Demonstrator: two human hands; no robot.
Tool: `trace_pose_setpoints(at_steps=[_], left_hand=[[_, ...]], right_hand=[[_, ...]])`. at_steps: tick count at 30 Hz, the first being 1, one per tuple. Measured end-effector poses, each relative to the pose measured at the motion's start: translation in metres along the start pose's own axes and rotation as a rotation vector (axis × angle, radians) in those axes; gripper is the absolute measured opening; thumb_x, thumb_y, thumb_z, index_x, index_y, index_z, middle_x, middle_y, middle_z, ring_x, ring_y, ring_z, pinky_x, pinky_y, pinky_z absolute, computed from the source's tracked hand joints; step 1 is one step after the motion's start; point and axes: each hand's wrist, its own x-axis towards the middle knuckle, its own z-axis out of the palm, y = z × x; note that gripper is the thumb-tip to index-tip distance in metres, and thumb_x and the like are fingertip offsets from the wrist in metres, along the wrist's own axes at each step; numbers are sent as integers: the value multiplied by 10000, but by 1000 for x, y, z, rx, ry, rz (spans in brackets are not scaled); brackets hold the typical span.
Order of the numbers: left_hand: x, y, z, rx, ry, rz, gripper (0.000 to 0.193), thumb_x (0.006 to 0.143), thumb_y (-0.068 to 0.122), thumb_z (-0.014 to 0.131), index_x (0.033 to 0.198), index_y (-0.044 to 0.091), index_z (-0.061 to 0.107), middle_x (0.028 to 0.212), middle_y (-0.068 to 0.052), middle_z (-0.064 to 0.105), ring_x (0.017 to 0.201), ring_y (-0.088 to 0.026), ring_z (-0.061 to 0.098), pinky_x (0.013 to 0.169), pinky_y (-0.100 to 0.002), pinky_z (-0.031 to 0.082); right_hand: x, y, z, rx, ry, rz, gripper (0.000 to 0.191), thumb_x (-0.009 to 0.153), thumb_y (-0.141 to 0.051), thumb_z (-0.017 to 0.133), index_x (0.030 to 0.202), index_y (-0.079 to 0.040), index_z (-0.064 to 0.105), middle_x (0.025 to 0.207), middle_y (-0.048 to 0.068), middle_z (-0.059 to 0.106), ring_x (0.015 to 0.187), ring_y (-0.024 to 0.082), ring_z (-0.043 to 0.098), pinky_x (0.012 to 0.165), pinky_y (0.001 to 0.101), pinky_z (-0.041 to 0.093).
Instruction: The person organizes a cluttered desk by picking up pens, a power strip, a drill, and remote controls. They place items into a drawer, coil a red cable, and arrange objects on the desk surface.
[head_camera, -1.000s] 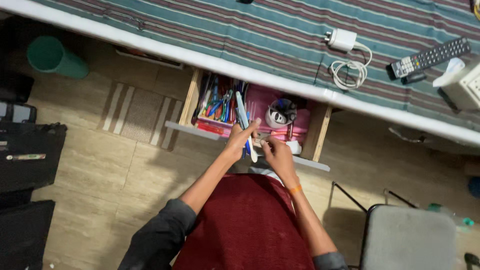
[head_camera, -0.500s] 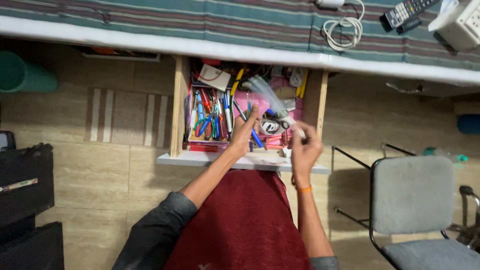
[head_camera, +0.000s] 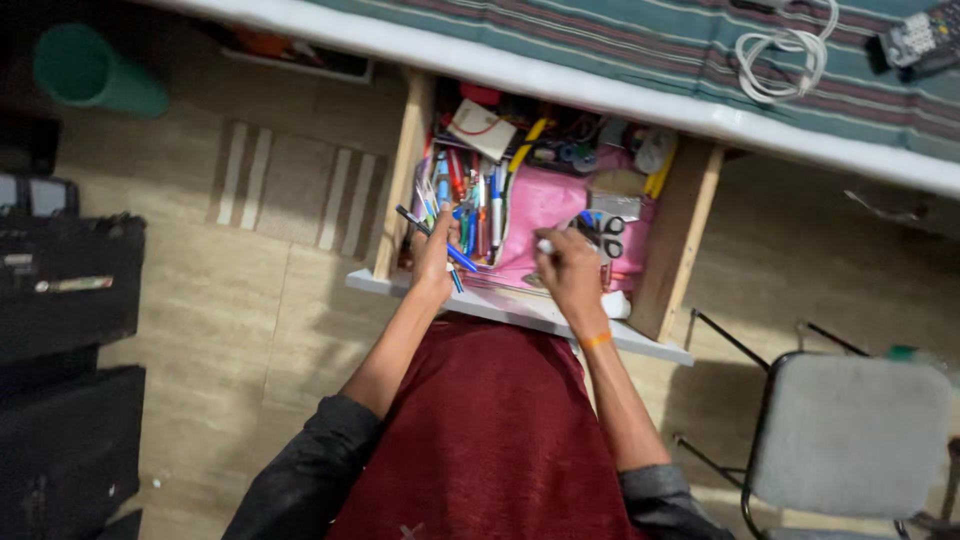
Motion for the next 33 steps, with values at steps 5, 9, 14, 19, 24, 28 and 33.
trace_pose_setpoints(at_steps=[5,9,14,19,24,28,33], left_hand=[[0,15,-32,-29,93,87,343,955,366,696,767,102,585,590,29,505,444,-70,449,367,-266,335],[-7,30,-48,-58,97,54,353,953,395,711,782,109,594,602,43,514,459,-57,444,395,-243,337],[-19,42,-63,-42,36,40,312,949,362,732,818,99,628,613,41,525,492,-58,473,436,-236,364],[-17,41,-69,20,47,48,306,958,365,722,818,111,626,595,41,519,484,-59,486,416,-238,359],[-11,33,-46,29,-25,57,348,962,385,730,820,92,607,612,39,532,460,-71,475,377,-252,344],[-9,27,-4,58,-102,-3,344,932,438,697,942,95,674,716,49,623,519,-56,535,401,-245,362],[-6,22,31,119,-212,-181,646,932,714,465,899,92,636,639,45,474,428,-45,422,354,-211,319]], right_hand=[[16,-35,66,-133,-202,-254,404,822,-12,711,1217,-90,668,935,132,611,807,333,652,681,447,532],[42,-32,125,-106,-261,-408,410,850,-50,683,1252,-60,601,995,142,596,911,347,664,744,460,536],[57,-14,182,-317,-532,-243,517,922,-18,604,1426,24,497,1187,203,603,1028,380,679,794,456,566],[56,-2,180,-123,-398,-298,514,825,-89,672,1323,19,604,1253,264,646,1035,400,684,920,448,566],[42,-23,121,303,-299,136,230,1003,-176,686,1160,-16,737,958,154,765,816,231,737,734,341,571],[27,-46,84,337,-310,111,270,909,-173,768,1109,0,710,863,92,751,744,130,701,686,274,557],[16,-26,52,316,-46,291,179,933,-133,749,1064,-12,735,822,70,749,719,85,664,667,254,546]])
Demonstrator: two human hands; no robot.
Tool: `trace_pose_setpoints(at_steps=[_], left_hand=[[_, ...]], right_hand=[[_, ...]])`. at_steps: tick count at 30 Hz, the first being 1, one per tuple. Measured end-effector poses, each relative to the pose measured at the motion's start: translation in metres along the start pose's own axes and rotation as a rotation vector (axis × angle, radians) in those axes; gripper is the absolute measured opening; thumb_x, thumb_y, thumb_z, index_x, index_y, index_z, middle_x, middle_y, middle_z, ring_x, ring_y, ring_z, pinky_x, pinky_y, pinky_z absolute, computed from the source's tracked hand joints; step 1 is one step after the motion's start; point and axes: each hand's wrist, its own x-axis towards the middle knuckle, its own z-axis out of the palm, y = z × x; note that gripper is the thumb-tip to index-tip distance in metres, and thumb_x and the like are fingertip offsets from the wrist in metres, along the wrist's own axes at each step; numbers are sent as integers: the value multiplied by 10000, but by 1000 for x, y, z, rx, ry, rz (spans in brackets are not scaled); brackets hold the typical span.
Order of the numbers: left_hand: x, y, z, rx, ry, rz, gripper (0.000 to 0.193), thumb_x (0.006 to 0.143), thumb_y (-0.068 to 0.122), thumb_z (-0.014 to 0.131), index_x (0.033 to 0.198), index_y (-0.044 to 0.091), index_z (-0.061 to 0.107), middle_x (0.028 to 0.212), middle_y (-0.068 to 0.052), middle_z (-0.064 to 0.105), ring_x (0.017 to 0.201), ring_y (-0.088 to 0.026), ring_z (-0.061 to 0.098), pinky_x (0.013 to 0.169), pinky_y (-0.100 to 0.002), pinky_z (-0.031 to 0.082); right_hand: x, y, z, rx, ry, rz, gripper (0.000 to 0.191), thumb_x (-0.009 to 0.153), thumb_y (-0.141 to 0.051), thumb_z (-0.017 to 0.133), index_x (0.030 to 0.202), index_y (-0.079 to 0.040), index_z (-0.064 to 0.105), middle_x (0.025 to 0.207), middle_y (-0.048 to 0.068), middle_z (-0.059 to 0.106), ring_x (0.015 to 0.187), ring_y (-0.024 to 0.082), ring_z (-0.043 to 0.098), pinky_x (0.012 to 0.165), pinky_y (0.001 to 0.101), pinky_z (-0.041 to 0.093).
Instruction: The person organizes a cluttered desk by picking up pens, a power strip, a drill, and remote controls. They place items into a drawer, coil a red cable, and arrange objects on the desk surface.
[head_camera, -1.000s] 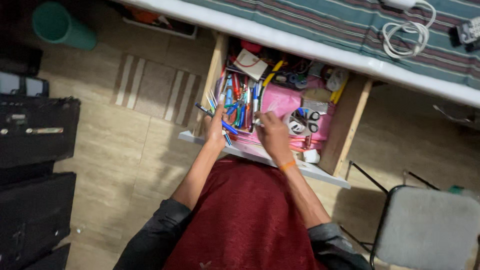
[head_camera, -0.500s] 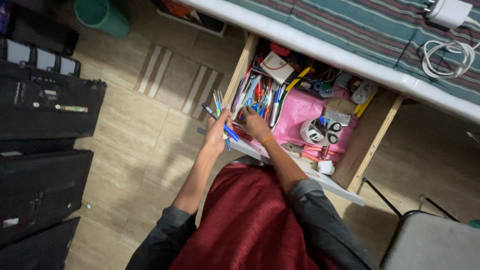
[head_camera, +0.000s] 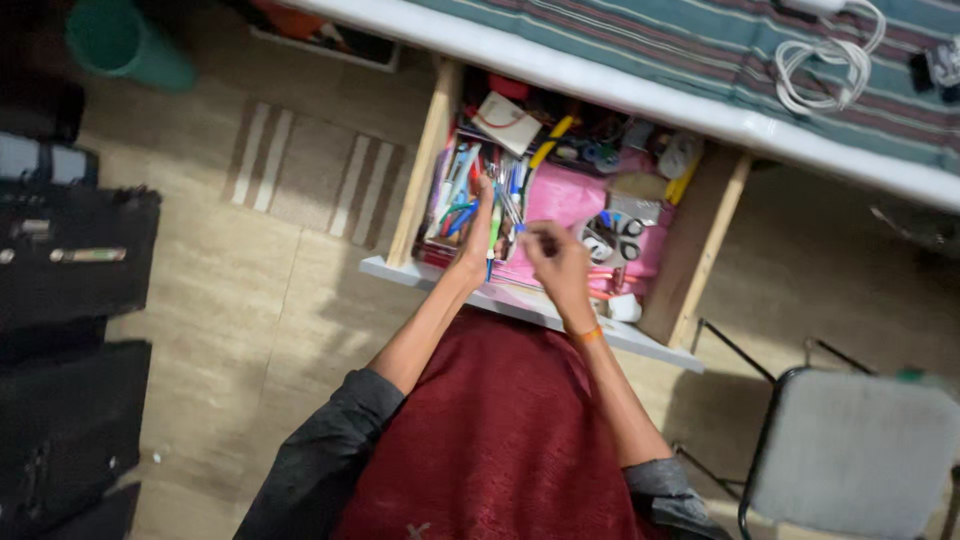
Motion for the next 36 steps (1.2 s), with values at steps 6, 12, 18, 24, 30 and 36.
trace_pose_setpoints(at_steps=[6,12,18,24,30,36], left_hand=[[14,-21,3,40,-78,44,411,964,511,629,983,102,601,686,40,482,450,-52,416,387,-232,338],[25,-46,5,66,-172,10,327,999,414,638,988,90,602,700,36,505,472,-53,435,410,-224,336],[18,-56,22,125,-198,21,336,1005,412,617,1008,76,618,700,31,523,482,-59,444,421,-236,355],[12,-51,20,-44,-289,-85,510,996,539,507,1064,53,647,835,-88,698,584,-142,653,497,-276,527],[20,-61,35,-309,-480,55,366,1056,310,594,1233,-10,598,1241,-204,702,1107,-271,696,980,-406,569],[23,-50,41,-389,-483,11,396,1022,284,576,1268,-26,573,1287,-227,690,1179,-321,688,1012,-447,558]], right_hand=[[-35,25,-121,-380,311,58,184,928,-138,733,1040,6,756,831,163,706,691,229,701,654,357,548],[-25,80,-135,-793,156,-132,111,801,-100,761,867,-13,782,822,250,668,771,430,667,721,507,537],[5,92,-91,-817,25,-206,74,847,-38,712,908,1,726,934,230,694,881,414,681,794,496,548],[-25,30,-90,-560,287,-368,136,958,-70,706,1078,-8,722,931,175,719,781,343,682,695,419,543],[-24,17,-46,-87,89,-27,146,963,-112,716,1066,-15,681,865,75,766,723,105,708,636,262,547],[-11,56,-32,320,73,174,166,962,-83,759,1097,3,717,876,18,723,760,54,621,653,236,493]])
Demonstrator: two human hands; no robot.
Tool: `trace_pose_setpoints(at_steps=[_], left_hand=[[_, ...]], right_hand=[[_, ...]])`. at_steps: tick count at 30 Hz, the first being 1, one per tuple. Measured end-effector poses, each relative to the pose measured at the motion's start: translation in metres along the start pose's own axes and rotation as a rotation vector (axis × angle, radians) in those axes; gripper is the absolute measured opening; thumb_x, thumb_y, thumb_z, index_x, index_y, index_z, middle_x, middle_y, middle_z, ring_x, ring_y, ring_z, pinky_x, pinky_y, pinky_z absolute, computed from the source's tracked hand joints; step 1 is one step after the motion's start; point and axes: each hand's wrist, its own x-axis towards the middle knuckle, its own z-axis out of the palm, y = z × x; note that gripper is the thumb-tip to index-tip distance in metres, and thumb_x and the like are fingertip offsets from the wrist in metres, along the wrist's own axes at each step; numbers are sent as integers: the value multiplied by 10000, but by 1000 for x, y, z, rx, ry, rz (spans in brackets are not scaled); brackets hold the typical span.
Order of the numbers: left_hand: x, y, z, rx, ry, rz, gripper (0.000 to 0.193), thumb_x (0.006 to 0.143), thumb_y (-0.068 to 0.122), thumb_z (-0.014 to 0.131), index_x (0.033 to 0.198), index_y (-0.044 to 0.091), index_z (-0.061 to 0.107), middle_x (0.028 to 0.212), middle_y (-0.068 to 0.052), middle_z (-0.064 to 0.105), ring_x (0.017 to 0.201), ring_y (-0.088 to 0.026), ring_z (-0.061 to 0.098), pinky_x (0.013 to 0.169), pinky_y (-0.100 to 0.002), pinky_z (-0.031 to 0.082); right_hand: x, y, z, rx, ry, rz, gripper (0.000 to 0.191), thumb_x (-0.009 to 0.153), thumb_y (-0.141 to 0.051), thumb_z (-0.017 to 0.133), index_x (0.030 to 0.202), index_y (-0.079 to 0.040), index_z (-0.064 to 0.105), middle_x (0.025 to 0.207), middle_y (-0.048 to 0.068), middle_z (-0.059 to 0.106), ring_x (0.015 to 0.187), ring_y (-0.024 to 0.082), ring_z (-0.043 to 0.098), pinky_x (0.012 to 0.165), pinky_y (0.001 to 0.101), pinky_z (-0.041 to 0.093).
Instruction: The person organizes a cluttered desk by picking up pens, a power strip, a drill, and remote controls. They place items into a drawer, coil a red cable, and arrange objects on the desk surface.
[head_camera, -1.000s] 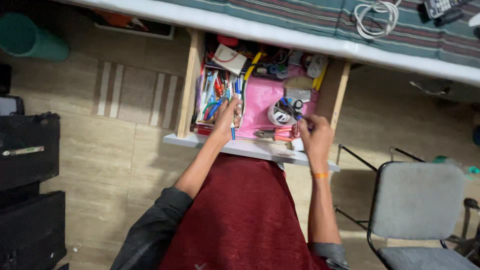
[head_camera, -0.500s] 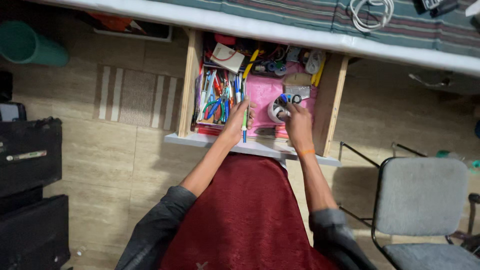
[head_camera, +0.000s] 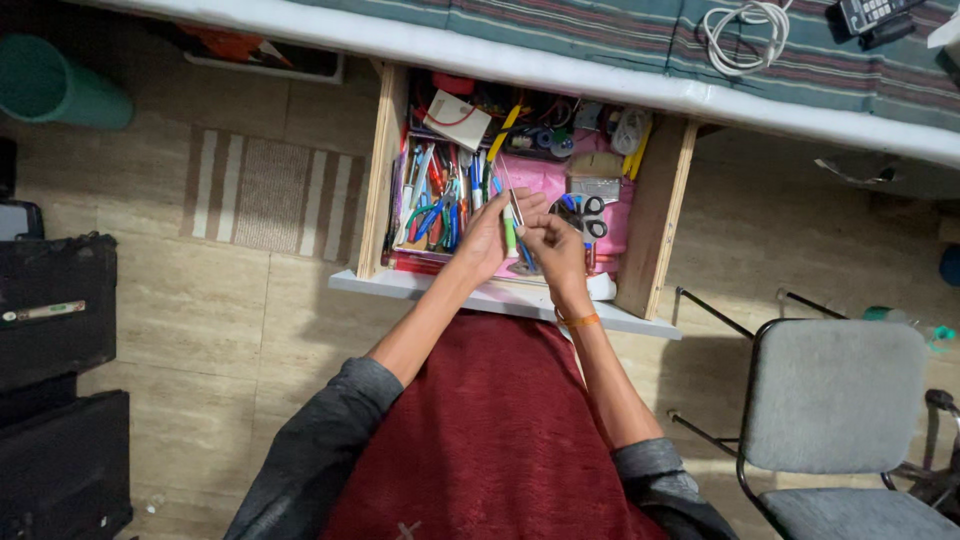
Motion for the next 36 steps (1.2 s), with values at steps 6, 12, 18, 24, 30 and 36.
trace_pose_setpoints(at_steps=[6,12,18,24,30,36], left_hand=[[9,-4,-5,-5,218,-102,270,1041,260,559,1160,19,578,1020,-177,705,903,-313,729,812,-478,620],[11,-8,-42,18,301,-37,234,1059,256,568,1090,30,619,783,-90,640,674,-250,659,649,-446,602],[3,-10,-45,133,255,-94,265,1050,277,590,1129,27,623,911,-125,688,792,-267,691,732,-435,602],[-5,-2,-27,126,187,-119,334,1012,307,598,1181,19,622,1081,-166,721,974,-299,740,825,-473,606],[1,-13,-24,68,91,-129,347,1060,257,571,1292,1,603,1300,-160,705,1225,-265,652,899,-388,534],[1,-12,-35,161,196,-69,357,1033,251,555,1272,-14,538,1207,-222,702,1091,-331,722,939,-477,613]], right_hand=[[-11,-13,-25,-319,368,-263,158,977,-78,738,1120,-11,751,904,55,751,801,114,681,711,271,547],[-19,-40,-106,-882,263,-145,122,897,-99,764,986,-19,783,831,228,705,734,350,703,683,428,539],[13,-11,-102,-1068,48,-73,104,843,-115,735,894,-48,795,850,247,686,796,418,684,704,499,535],[11,-24,-71,-943,145,-594,136,866,-86,755,990,-33,771,893,171,718,783,381,676,712,467,536],[-11,-24,-13,-609,-59,-142,285,875,-205,798,1080,-15,739,805,147,757,656,229,734,606,341,551],[-10,-34,-54,-619,232,-141,261,952,-182,746,1137,-3,704,850,160,756,692,220,739,625,352,560]])
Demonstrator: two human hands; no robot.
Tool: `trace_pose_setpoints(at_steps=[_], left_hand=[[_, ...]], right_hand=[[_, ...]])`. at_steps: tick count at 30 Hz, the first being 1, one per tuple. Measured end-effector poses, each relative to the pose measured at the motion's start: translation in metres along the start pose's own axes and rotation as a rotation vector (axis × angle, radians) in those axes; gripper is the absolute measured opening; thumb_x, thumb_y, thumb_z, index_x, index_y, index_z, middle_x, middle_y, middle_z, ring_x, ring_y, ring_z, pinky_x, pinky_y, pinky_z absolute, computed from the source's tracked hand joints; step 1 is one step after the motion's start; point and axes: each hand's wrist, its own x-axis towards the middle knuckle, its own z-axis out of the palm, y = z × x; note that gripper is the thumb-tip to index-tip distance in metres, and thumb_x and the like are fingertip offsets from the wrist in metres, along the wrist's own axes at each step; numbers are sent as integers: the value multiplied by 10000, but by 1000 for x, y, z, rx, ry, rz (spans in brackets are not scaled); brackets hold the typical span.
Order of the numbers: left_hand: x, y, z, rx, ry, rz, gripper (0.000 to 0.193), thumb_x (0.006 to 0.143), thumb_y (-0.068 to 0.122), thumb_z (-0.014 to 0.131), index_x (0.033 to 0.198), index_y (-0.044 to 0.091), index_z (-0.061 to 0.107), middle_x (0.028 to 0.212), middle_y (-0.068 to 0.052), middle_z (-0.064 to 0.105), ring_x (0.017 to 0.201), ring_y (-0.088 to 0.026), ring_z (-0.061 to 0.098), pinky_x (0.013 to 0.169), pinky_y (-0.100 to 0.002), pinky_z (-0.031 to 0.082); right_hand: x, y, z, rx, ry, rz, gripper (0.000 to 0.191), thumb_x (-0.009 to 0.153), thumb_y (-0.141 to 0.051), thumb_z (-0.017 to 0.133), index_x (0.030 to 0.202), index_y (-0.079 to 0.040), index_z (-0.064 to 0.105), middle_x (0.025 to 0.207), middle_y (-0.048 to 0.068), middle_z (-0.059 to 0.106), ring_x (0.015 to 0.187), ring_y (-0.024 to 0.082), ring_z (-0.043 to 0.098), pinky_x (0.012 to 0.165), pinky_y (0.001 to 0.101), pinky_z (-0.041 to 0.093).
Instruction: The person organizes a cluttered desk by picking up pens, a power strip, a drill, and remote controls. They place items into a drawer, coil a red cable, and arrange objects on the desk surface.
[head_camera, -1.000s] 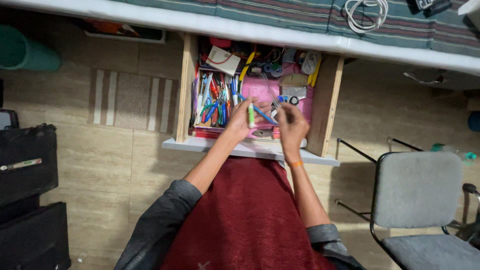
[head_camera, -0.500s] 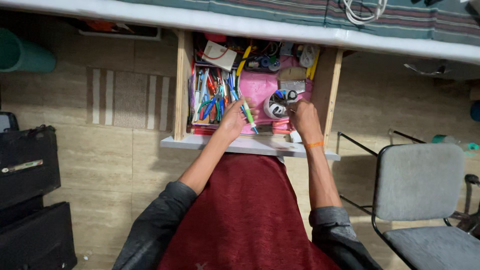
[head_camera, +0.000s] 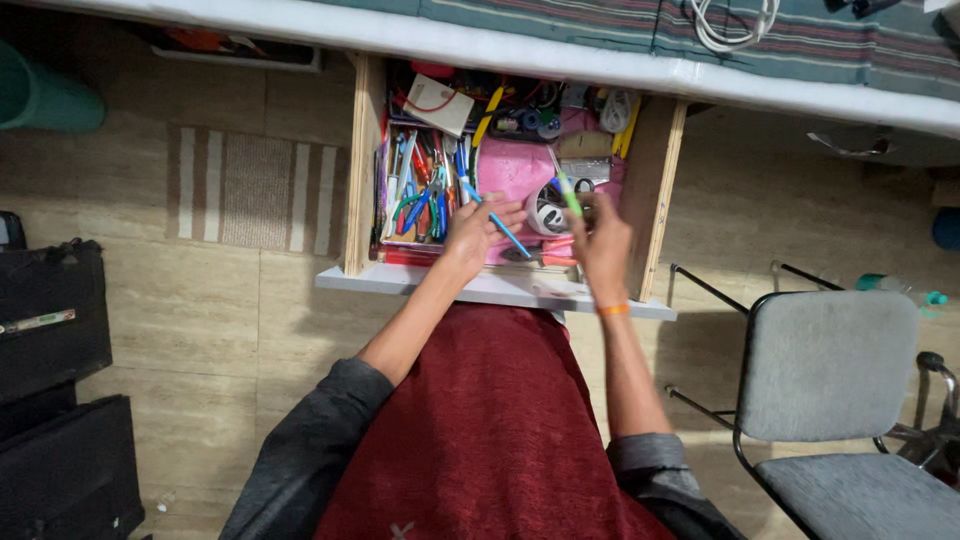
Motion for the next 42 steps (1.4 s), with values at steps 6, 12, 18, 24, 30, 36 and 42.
trace_pose_setpoints(at_steps=[6,12,18,24,30,36,42], left_hand=[[-11,5,-15,95,82,-15,399,1064,313,534,1291,-15,560,1081,-193,710,933,-302,732,849,-481,609],[-10,1,-10,57,69,-25,404,1054,326,532,1271,-12,567,1072,-200,713,935,-311,733,865,-484,613],[-7,1,-6,42,23,-33,410,1053,328,521,1258,-24,568,1094,-218,717,964,-327,736,889,-478,610],[-4,-2,-1,23,-2,-42,415,1074,329,496,1247,-41,569,1144,-253,708,1023,-350,725,921,-478,609],[-2,0,16,0,-81,45,438,1078,347,467,1285,-26,566,1319,-216,671,1228,-314,670,980,-436,582],[-11,-15,43,74,-83,-144,496,1099,422,381,1285,11,587,1226,-153,710,1065,-281,665,851,-400,568],[0,-42,55,81,-213,-116,255,1090,177,459,1205,-1,600,1108,-131,718,981,-242,742,861,-397,624]], right_hand=[[21,24,-26,-378,-99,-221,182,825,-120,786,995,-54,795,882,222,734,809,355,695,763,460,556],[28,26,2,-393,-191,-199,228,917,-222,733,1100,-99,792,888,225,696,881,399,672,785,493,529],[29,20,26,-758,-389,-296,369,1032,-429,540,1241,-164,690,1149,138,698,1131,354,592,924,565,446],[33,11,28,-360,-170,-265,528,1057,-410,426,1451,-94,580,1265,162,660,1172,378,557,944,678,361],[1,-6,9,52,-246,-177,339,995,-265,667,1219,-12,676,977,156,731,837,257,723,745,371,556],[-21,-14,1,76,2,-178,245,908,1,680,1138,-25,761,915,159,741,765,228,721,685,332,560],[-1,4,-12,63,-207,-217,256,905,36,608,1115,-6,748,945,162,750,780,208,730,697,311,571]])
